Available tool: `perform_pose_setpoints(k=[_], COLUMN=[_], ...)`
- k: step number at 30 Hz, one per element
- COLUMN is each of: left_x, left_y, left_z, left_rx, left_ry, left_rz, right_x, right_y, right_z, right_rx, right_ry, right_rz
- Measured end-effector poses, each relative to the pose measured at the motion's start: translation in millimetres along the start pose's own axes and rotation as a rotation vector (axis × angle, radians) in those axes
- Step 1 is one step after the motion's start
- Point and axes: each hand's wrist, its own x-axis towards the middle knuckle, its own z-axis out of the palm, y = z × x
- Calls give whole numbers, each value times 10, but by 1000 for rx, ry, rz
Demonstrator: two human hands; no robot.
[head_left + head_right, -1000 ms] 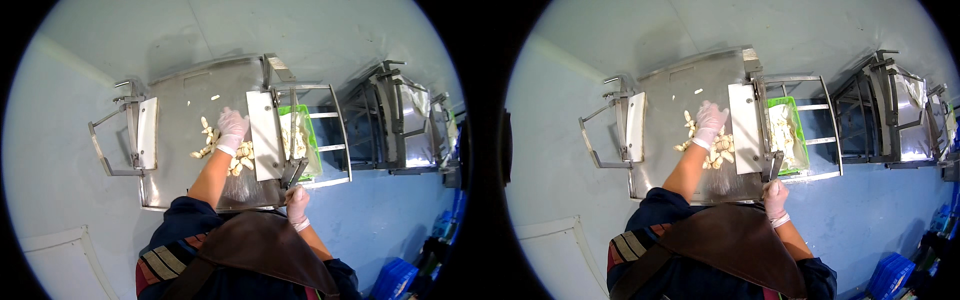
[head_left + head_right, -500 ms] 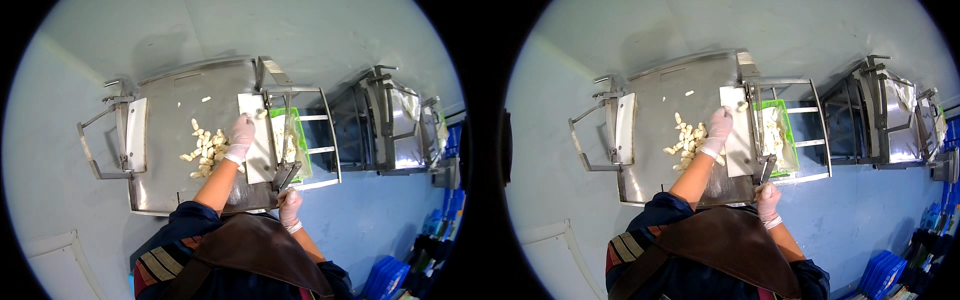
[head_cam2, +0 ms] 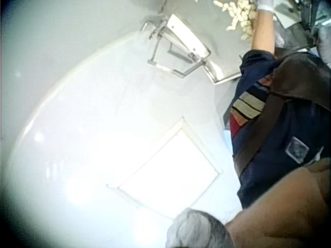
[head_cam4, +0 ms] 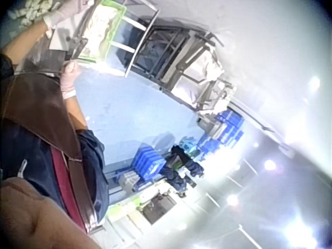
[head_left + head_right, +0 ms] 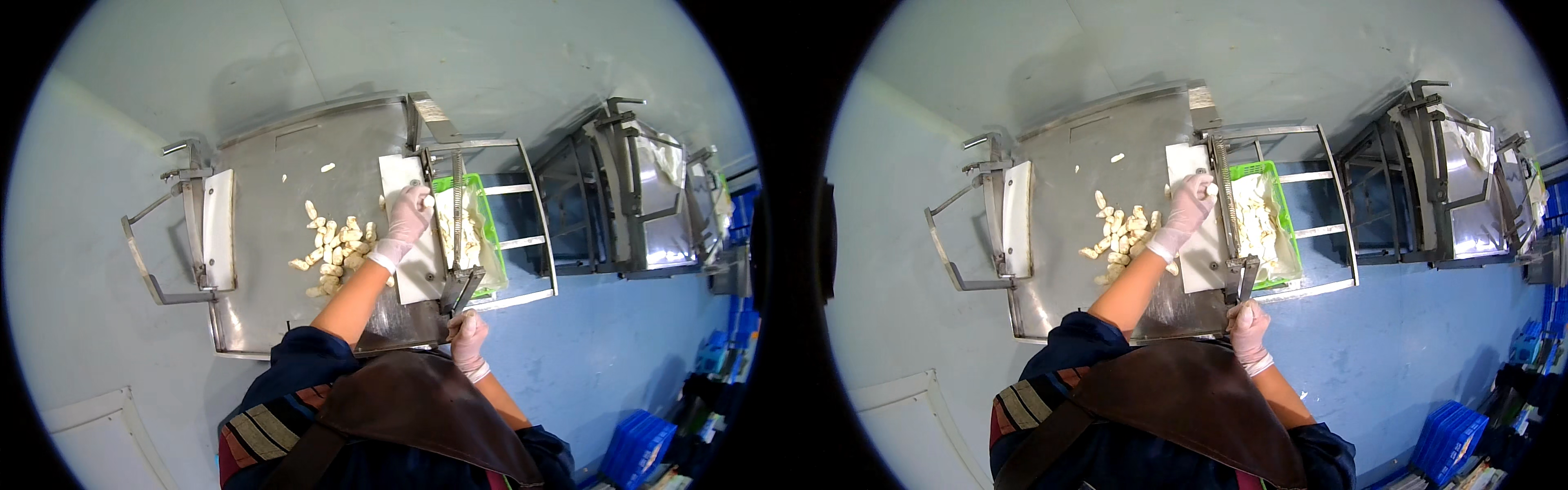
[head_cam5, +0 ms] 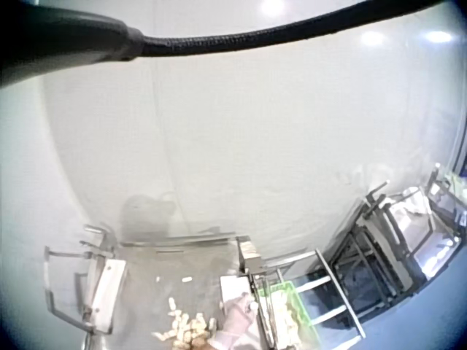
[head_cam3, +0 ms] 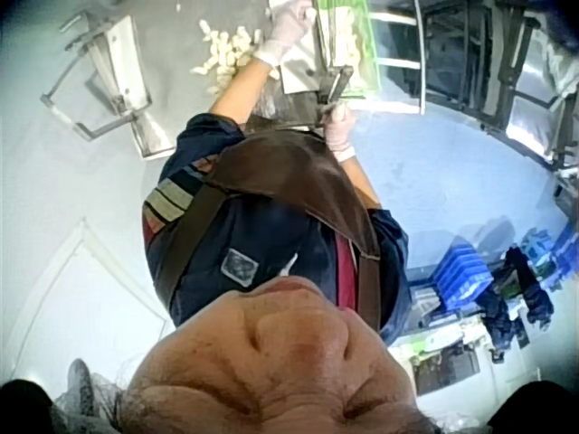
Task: The person uses a manual lever-operated cutter to slice small pieces of dough from a pile on a stainless steel table. They repeatedly pick up dough pieces, place them on the cutting board, and press the lever to cut them into smaller segments.
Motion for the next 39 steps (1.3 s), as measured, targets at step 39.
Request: perform_pose_setpoints(k=[39], left_x=[-144], left_y=[-146], left_z=[77], left_rx=[104], left_ry=[33], left_rz=[-177], right_x=[-14], right_y=[-248], right_z=[13], right_rx=[-3], right_ry=[3], right_rz=[79])
